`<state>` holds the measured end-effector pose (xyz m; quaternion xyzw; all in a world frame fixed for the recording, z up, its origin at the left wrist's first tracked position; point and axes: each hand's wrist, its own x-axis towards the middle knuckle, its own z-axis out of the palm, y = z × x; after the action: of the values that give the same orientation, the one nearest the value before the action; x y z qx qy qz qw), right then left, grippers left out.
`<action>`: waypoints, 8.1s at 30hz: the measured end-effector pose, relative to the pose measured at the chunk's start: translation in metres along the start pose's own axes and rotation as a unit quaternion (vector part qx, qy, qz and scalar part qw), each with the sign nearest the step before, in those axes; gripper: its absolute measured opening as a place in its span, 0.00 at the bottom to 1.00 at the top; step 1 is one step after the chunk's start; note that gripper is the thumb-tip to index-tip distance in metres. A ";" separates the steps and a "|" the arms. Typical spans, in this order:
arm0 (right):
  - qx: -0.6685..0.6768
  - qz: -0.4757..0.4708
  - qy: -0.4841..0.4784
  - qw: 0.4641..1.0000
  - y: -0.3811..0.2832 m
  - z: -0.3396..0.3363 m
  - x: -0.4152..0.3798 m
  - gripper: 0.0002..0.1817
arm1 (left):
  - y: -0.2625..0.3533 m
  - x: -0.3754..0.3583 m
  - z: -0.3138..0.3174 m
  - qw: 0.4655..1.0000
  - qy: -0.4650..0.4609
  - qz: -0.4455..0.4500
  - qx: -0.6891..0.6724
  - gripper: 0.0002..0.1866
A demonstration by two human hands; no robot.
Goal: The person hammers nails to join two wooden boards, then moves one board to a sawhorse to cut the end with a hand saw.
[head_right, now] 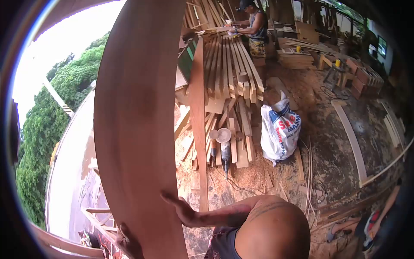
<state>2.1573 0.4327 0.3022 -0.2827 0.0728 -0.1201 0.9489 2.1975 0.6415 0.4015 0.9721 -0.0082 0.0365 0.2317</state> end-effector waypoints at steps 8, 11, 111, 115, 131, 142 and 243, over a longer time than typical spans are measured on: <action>-0.057 0.051 0.223 0.972 0.148 0.033 0.038 0.47 | -0.158 0.144 0.042 0.971 -0.190 0.146 0.024 0.36; -0.072 0.087 0.247 0.963 0.213 0.033 0.075 0.50 | -0.245 0.209 0.073 0.952 -0.284 0.098 0.065 0.29; -0.391 0.247 0.207 0.862 0.476 0.030 0.318 0.33 | -0.710 0.248 -0.007 0.916 -0.224 -0.332 0.025 0.46; -0.365 0.255 0.209 0.870 0.478 0.029 0.316 0.32 | -0.717 0.240 -0.007 0.910 -0.215 -0.355 0.017 0.44; -0.349 0.214 0.219 0.886 0.488 0.055 0.380 0.30 | -0.732 0.359 -0.023 0.963 -0.060 -0.263 -0.016 0.43; -0.398 0.245 0.188 0.864 0.485 0.006 0.403 0.28 | -0.695 0.302 -0.006 0.992 0.124 -0.036 0.004 0.15; -0.301 -0.093 0.052 0.948 0.027 0.046 0.303 0.20 | -0.206 0.636 0.006 0.792 0.163 0.549 -0.211 0.13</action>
<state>2.4630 0.3967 0.3039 -0.5544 0.1283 -0.1946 0.7989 2.8392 0.8228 0.3510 0.7105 -0.5101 0.3131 0.3701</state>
